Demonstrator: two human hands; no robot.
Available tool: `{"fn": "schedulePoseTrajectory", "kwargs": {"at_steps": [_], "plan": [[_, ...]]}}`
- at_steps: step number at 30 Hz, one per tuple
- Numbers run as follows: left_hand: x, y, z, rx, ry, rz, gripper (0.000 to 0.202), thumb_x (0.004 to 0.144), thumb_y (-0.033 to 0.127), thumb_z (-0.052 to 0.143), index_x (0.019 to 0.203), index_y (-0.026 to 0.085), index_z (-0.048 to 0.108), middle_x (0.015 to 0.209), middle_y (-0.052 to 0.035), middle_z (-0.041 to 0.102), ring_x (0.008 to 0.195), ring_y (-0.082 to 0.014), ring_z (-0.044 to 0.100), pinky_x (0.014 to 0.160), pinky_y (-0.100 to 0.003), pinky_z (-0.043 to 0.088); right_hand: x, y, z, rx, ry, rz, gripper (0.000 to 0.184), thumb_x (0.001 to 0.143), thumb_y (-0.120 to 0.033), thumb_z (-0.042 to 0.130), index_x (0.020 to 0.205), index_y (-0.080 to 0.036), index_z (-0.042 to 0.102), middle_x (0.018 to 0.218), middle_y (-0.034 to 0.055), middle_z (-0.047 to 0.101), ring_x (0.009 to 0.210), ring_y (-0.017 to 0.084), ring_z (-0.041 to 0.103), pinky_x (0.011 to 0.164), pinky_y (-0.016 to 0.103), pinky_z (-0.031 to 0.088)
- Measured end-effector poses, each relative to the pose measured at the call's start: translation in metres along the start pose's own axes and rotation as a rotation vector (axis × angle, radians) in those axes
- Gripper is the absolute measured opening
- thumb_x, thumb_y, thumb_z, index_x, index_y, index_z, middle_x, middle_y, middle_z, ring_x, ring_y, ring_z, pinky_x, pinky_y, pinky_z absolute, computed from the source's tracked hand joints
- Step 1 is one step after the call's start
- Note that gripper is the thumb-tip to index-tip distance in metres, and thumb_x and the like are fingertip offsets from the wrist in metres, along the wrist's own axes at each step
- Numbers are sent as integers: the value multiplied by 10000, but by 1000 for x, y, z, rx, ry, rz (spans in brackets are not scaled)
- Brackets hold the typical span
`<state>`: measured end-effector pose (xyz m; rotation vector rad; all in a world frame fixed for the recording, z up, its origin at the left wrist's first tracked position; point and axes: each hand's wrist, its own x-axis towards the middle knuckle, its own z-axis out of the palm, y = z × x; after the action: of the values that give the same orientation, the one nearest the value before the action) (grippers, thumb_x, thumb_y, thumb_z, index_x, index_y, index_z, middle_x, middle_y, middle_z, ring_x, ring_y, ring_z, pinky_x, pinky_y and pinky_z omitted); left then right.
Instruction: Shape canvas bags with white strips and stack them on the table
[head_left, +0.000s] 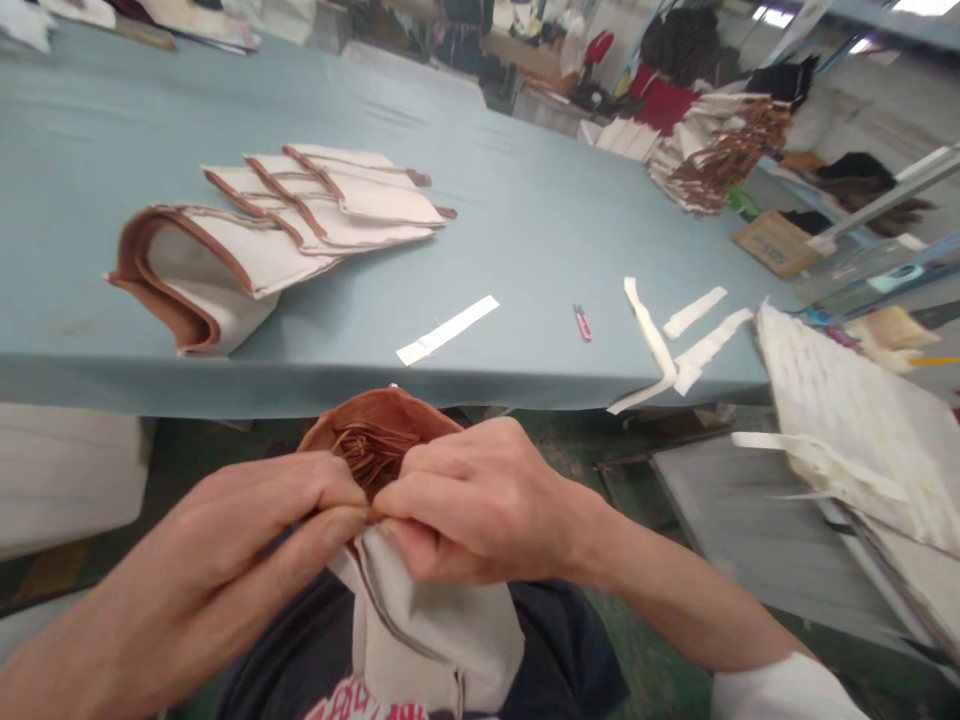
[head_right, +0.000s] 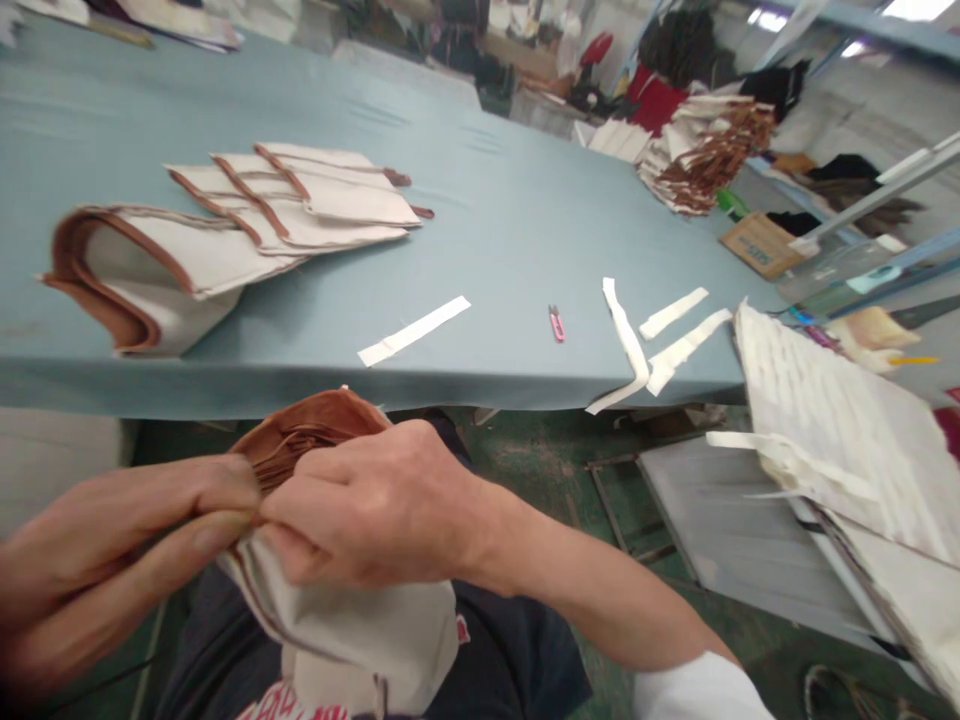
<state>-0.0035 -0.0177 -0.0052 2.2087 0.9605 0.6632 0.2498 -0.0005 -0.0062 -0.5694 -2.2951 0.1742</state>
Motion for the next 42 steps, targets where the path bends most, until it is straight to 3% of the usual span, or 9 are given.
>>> {"fn": "schedulePoseTrajectory", "kwargs": {"at_steps": [4, 6, 12, 17, 21, 27, 35, 39, 42], "plan": [[7, 8, 3, 93, 139, 162, 238, 1098, 227, 523, 917, 340, 629, 774, 30, 724, 644, -216, 669, 622, -357, 486, -1, -9, -4, -197, 27, 0, 389, 1089, -184, 566, 704, -235, 592, 613, -46, 526, 571, 117, 532, 556, 297, 400], [12, 5, 5, 73, 165, 171, 244, 1100, 218, 522, 902, 326, 616, 738, 45, 692, 594, -191, 633, 592, -342, 468, -4, -8, 3, -234, 68, 21, 380, 1080, -189, 556, 704, -241, 573, 603, -45, 507, 564, 126, 514, 559, 301, 400], [18, -11, 1, -209, 39, 16, 355, 1149, 298, 521, 822, 249, 653, 689, 75, 643, 563, -102, 607, 548, -162, 490, -12, 6, 25, -86, 77, 61, 366, 1150, -231, 517, 831, -202, 696, 682, -33, 656, 609, 104, 594, 618, 258, 439], [23, -19, 3, -277, 12, -34, 371, 1114, 317, 569, 780, 220, 697, 682, 65, 651, 578, -101, 605, 551, -146, 476, -14, 6, 24, -185, 84, 23, 369, 1141, -198, 543, 794, -203, 668, 688, -34, 639, 627, 105, 606, 612, 276, 406], [29, -19, 4, -291, 2, -72, 348, 1057, 327, 646, 733, 228, 724, 642, 71, 654, 548, -105, 573, 530, -152, 451, -16, 5, 20, -267, 6, 5, 364, 1138, -170, 554, 790, -210, 652, 678, -32, 608, 641, 127, 607, 624, 298, 387], [34, -16, 1, -251, -125, -98, 411, 1068, 358, 587, 699, 221, 702, 606, 55, 609, 535, -118, 509, 504, -176, 403, -17, 2, 12, -266, -117, 30, 381, 1165, -128, 499, 830, -199, 667, 720, -16, 651, 665, 139, 623, 630, 298, 433], [23, -13, 14, -259, -17, -85, 349, 994, 232, 544, 648, 228, 494, 605, 91, 413, 528, -85, 372, 484, -181, 303, -13, 4, 9, -23, -220, 126, 338, 1209, -256, 508, 992, -181, 755, 835, 26, 781, 791, 163, 719, 742, 283, 510], [24, -18, 13, -501, -47, -207, 380, 1004, 351, 631, 653, 211, 593, 599, 72, 513, 534, -94, 439, 481, -173, 358, -11, 12, 8, 336, -210, 266, 293, 1192, -277, 547, 1027, -176, 766, 918, 28, 823, 812, 127, 734, 802, 225, 537], [26, -22, 6, -499, -85, -220, 346, 997, 377, 683, 699, 201, 696, 637, 47, 634, 578, -117, 555, 540, -171, 464, -11, 16, 5, 461, -197, 343, 247, 1149, -235, 598, 995, -163, 777, 937, 28, 832, 781, 112, 713, 763, 212, 510]]}}
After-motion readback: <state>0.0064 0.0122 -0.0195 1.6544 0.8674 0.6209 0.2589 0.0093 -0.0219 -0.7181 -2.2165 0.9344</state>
